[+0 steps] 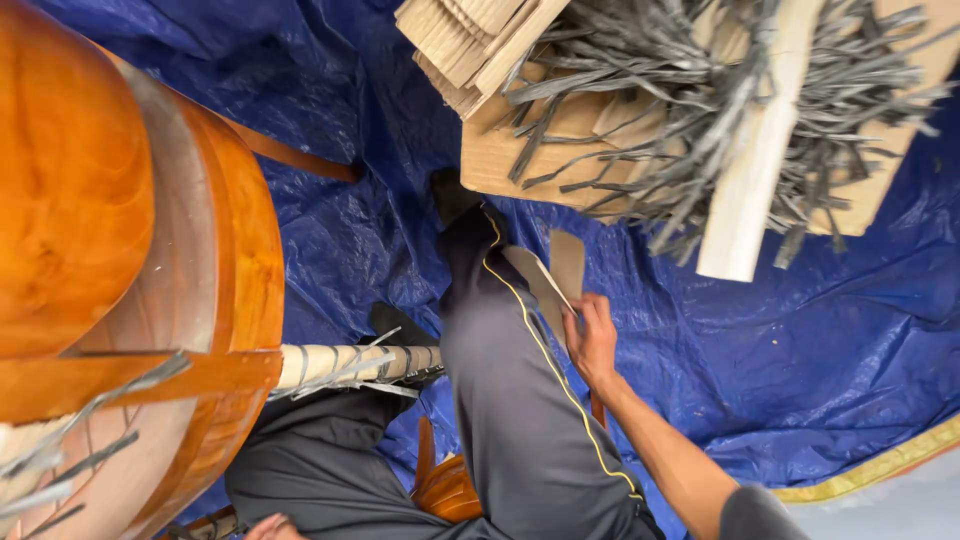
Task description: Wrapping wooden chair components with cardboard and plastic strips for protection.
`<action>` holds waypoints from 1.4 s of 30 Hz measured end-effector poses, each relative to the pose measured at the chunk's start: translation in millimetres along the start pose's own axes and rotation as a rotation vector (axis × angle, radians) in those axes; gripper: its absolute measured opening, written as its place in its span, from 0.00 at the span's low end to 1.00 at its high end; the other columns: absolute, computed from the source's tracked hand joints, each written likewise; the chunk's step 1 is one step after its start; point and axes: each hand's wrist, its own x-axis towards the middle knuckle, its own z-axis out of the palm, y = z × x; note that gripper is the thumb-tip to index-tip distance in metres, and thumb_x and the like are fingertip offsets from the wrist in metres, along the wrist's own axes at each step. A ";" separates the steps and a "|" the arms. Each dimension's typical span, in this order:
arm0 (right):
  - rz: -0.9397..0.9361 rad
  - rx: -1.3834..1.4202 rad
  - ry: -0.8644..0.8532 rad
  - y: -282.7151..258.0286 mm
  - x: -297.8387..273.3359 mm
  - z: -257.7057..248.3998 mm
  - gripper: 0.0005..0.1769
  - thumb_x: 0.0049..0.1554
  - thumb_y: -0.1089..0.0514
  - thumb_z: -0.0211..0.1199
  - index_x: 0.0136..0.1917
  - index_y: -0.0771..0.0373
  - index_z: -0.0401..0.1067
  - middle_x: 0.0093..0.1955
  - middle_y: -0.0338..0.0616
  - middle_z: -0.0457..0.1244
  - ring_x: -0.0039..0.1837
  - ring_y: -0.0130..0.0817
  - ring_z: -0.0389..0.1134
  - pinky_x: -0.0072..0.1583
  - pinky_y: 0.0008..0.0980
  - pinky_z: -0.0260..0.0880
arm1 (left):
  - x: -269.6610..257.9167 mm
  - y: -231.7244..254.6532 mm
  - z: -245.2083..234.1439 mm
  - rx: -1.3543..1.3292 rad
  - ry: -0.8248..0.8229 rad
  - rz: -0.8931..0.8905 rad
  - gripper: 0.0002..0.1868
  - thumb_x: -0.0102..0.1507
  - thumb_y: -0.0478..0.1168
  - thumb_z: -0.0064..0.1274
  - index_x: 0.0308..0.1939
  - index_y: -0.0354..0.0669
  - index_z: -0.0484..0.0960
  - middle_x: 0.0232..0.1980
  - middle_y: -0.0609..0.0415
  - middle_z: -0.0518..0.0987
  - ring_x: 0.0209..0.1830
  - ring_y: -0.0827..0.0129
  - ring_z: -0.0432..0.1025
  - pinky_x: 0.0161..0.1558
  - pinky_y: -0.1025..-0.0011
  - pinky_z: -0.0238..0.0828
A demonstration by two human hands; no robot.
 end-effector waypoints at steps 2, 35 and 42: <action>-0.029 0.000 0.090 -2.2 -12.6 -20.3 0.08 0.56 0.65 0.69 0.49 0.66 0.73 0.51 0.53 0.63 0.53 0.50 0.68 0.53 0.41 0.70 | -4.7 3.1 91.1 -0.037 -0.031 0.025 0.09 0.59 0.37 0.45 0.40 0.45 0.80 0.33 0.55 0.80 0.32 0.73 0.76 0.37 0.76 0.74; -0.326 0.602 -0.091 -245.9 135.0 -172.4 0.21 0.64 0.59 0.60 0.69 0.64 0.68 0.70 0.45 0.59 0.71 0.35 0.62 0.69 0.36 0.68 | -240.6 402.4 377.4 -0.583 -0.236 0.662 0.05 0.69 0.30 0.47 0.50 0.34 0.74 0.42 0.54 0.77 0.38 0.76 0.70 0.44 0.75 0.70; -0.119 0.407 -0.615 -237.5 21.0 -179.4 0.20 0.59 0.55 0.64 0.62 0.65 0.70 0.51 0.50 0.70 0.52 0.35 0.70 0.55 0.33 0.71 | -227.7 443.2 386.0 -0.480 -0.245 0.742 0.05 0.71 0.32 0.50 0.49 0.32 0.73 0.43 0.54 0.78 0.42 0.77 0.72 0.47 0.78 0.71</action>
